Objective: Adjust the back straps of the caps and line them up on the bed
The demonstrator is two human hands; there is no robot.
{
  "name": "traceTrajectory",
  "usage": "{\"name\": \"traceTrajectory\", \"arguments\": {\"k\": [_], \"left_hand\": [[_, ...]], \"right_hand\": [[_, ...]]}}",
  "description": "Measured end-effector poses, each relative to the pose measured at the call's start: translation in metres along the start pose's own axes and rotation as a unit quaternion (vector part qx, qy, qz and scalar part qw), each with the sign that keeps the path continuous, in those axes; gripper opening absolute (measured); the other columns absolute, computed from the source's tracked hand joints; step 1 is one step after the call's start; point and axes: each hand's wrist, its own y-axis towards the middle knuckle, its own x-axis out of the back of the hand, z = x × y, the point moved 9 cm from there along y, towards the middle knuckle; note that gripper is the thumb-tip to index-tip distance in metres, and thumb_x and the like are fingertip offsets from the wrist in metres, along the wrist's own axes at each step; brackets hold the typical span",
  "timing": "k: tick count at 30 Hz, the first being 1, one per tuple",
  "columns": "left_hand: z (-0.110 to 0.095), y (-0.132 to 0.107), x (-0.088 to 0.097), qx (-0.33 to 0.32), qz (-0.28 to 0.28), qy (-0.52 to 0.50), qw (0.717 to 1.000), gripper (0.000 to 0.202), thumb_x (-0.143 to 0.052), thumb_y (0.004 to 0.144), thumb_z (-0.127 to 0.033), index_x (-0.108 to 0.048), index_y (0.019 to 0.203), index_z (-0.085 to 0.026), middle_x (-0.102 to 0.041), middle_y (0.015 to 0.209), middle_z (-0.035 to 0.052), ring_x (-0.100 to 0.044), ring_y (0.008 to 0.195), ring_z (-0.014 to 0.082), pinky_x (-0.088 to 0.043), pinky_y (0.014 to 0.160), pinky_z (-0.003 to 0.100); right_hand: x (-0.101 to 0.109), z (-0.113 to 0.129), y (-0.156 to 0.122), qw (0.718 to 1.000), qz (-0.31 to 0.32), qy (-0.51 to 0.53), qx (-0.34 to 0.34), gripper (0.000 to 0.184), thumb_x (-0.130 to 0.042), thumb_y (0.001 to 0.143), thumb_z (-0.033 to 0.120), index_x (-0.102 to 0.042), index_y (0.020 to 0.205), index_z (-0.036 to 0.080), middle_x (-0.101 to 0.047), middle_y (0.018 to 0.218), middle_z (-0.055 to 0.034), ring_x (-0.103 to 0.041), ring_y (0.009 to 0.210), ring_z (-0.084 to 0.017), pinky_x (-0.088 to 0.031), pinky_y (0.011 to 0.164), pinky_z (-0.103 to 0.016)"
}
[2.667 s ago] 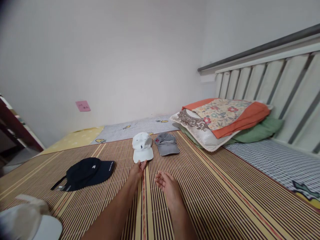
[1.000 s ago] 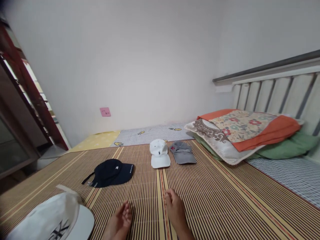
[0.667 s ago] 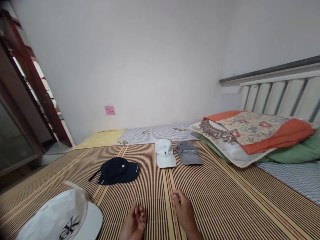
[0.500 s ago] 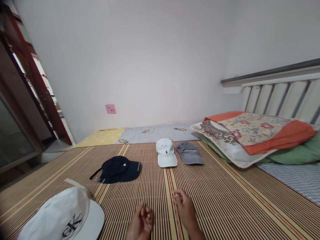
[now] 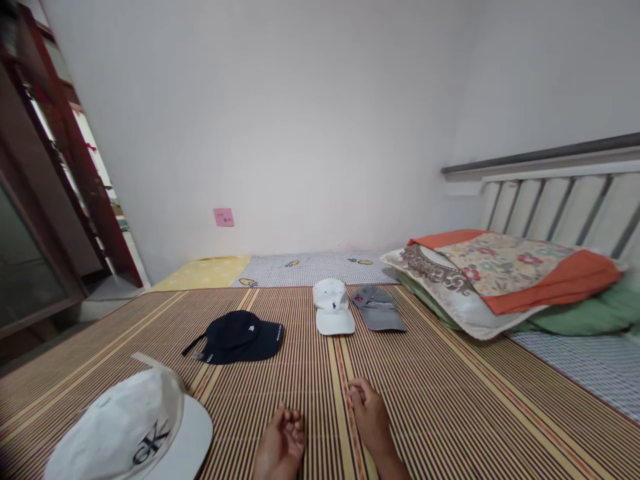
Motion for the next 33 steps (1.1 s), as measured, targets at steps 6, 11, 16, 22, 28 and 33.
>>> {"name": "traceTrajectory", "arguments": {"k": [6,11,16,22,28,33], "left_hand": [[0.002,-0.002,-0.001,-0.001,0.007,0.003,1.0,0.041,-0.052,0.105,-0.018,-0.045,0.065,-0.019,-0.061,0.056,0.0005,-0.054,0.042,0.0085,-0.039,0.044,0.017],[0.002,0.0,0.0,0.0,0.009,-0.014,1.0,0.041,-0.053,0.104,-0.014,-0.045,0.064,-0.019,-0.06,0.055,0.0002,-0.053,0.042,0.0085,-0.038,0.043,0.017],[0.004,0.004,0.001,0.012,0.009,-0.022,1.0,0.038,-0.053,0.102,-0.013,-0.046,0.066,-0.019,-0.06,0.056,0.0007,-0.053,0.042,0.009,-0.038,0.043,0.017],[0.001,0.002,0.001,0.01,0.006,-0.026,1.0,0.037,-0.053,0.102,-0.012,-0.044,0.066,-0.02,-0.058,0.056,-0.0005,-0.051,0.042,0.0087,-0.037,0.043,0.017],[-0.019,0.001,-0.001,-0.036,0.018,-0.066,0.997,0.034,-0.055,0.103,-0.017,-0.047,0.071,-0.021,-0.054,0.058,-0.003,-0.052,0.047,0.0088,-0.039,0.048,0.019],[-0.022,0.003,0.001,-0.04,0.029,-0.06,0.997,0.042,-0.049,0.105,-0.014,-0.035,0.066,-0.023,-0.031,0.052,-0.0092,-0.035,0.04,0.007,-0.027,0.043,0.021]], "right_hand": [[-0.002,-0.002,0.0,1.0,-0.002,-0.022,0.009,0.046,-0.048,0.091,0.059,-0.073,0.1,0.022,-0.079,0.086,-0.0096,-0.075,0.077,-0.028,-0.056,0.069,-0.035],[-0.002,-0.003,0.001,1.0,0.0,-0.028,0.011,0.046,-0.047,0.09,0.059,-0.072,0.101,0.021,-0.079,0.091,-0.0106,-0.076,0.083,-0.029,-0.058,0.072,-0.035],[-0.003,-0.004,0.002,0.999,0.001,-0.03,0.011,0.047,-0.046,0.091,0.06,-0.072,0.101,0.021,-0.079,0.091,-0.0109,-0.076,0.083,-0.029,-0.058,0.073,-0.036],[-0.001,-0.006,0.001,1.0,0.0,-0.026,0.008,0.046,-0.05,0.089,0.06,-0.074,0.102,0.022,-0.081,0.093,-0.0107,-0.077,0.085,-0.028,-0.058,0.073,-0.033],[0.001,-0.019,0.006,1.0,0.0,0.01,-0.02,0.048,-0.057,0.083,0.063,-0.075,0.098,0.022,-0.082,0.094,-0.0133,-0.079,0.087,-0.031,-0.061,0.071,-0.034],[0.005,-0.027,0.01,0.999,-0.027,0.025,-0.035,0.049,-0.059,0.08,0.062,-0.075,0.097,0.02,-0.082,0.085,-0.0126,-0.076,0.07,-0.028,-0.059,0.068,-0.036]]}}
